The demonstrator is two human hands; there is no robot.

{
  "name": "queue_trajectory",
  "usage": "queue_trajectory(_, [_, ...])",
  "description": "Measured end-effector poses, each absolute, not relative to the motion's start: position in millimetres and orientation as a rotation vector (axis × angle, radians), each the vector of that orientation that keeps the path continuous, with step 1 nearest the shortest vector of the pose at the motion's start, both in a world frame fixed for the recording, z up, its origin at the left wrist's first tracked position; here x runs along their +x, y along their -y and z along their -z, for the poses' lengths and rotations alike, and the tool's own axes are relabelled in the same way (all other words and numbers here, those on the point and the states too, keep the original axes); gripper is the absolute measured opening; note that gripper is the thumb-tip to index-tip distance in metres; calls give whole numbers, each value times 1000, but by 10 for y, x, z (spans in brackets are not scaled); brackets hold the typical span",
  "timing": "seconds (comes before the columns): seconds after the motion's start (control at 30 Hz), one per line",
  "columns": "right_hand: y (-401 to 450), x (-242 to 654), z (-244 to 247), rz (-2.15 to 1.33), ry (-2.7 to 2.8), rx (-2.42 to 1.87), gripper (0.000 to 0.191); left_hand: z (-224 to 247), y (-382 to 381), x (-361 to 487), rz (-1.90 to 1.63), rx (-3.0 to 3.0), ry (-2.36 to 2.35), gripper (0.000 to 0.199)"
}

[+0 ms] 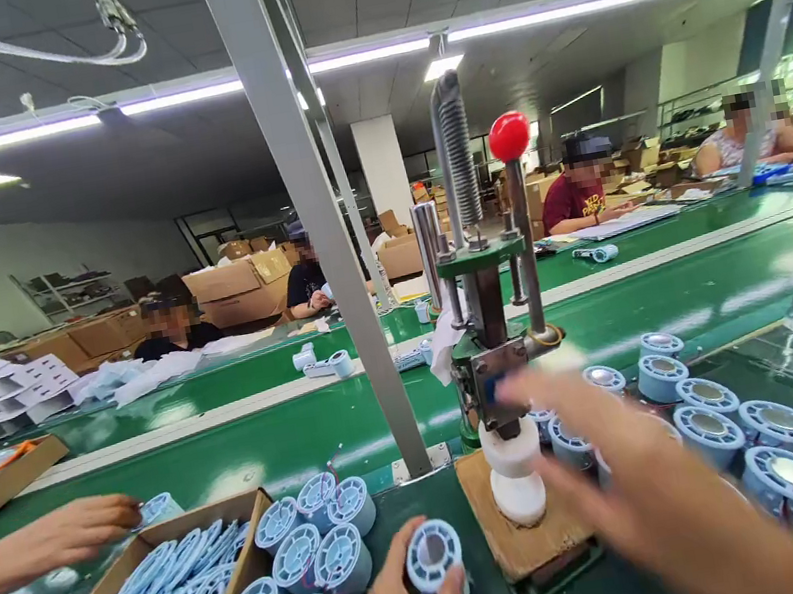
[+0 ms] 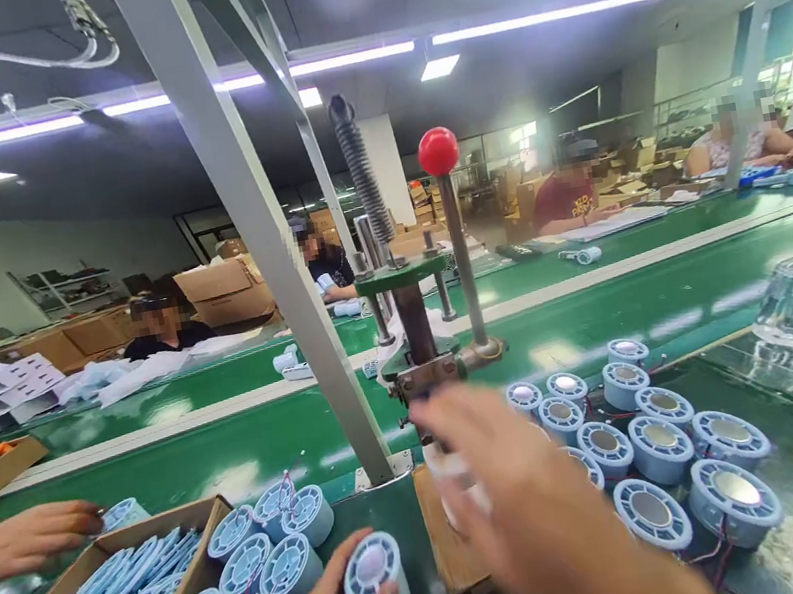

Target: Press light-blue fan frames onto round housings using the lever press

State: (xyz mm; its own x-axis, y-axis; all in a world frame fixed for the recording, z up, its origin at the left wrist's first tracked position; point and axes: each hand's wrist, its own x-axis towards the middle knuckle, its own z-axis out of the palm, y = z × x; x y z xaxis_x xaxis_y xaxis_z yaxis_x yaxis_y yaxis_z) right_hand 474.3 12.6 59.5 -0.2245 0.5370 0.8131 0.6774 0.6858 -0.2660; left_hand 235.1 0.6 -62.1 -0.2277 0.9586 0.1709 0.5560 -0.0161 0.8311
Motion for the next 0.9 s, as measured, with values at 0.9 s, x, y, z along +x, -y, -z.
queue_trajectory(0.9, [-835,5194,-2181,-72,1511,-720,35,550,-598,3189,-1216,1624,-1199,75])
